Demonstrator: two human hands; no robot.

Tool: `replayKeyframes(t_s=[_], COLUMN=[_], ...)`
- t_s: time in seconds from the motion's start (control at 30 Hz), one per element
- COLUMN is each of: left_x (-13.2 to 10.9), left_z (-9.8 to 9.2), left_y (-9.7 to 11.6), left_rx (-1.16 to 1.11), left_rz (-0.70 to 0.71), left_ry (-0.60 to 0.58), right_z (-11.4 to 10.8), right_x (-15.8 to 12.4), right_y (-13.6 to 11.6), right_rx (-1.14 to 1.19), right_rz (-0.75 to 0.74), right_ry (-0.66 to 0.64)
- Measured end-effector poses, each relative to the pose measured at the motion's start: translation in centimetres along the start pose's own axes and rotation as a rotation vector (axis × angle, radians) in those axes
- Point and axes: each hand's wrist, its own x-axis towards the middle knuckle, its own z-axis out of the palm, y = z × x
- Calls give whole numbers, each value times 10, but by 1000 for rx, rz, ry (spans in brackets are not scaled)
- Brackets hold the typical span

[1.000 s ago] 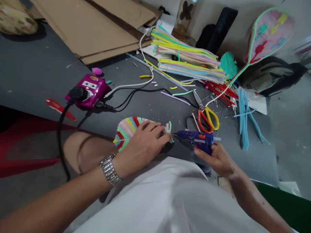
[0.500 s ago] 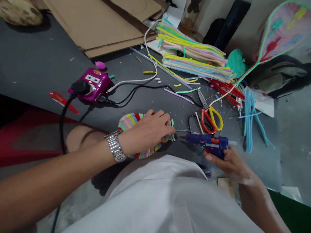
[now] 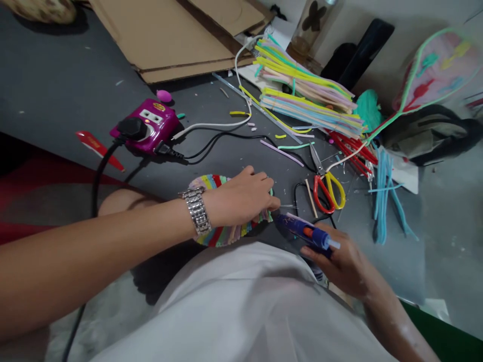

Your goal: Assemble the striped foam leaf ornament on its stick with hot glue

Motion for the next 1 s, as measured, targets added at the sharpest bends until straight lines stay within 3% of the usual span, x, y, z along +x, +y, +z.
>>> replayKeyframes(t_s=[0.27,0.57,1.0], left_x=[-1,2,2], left_z=[1,-6,-7], left_y=[-3,-1,-1], left_rx=[-98,-79,-89], left_rz=[17,-11,-10], left_ry=[66,-42,-29], right_z=[3,3,3], right_x=[3,3,-1], right_y=[-4,-7,-8], right_rx=[-111,-152,-224], right_rz=[-74,-61,-124], right_ry=[8,-22,5])
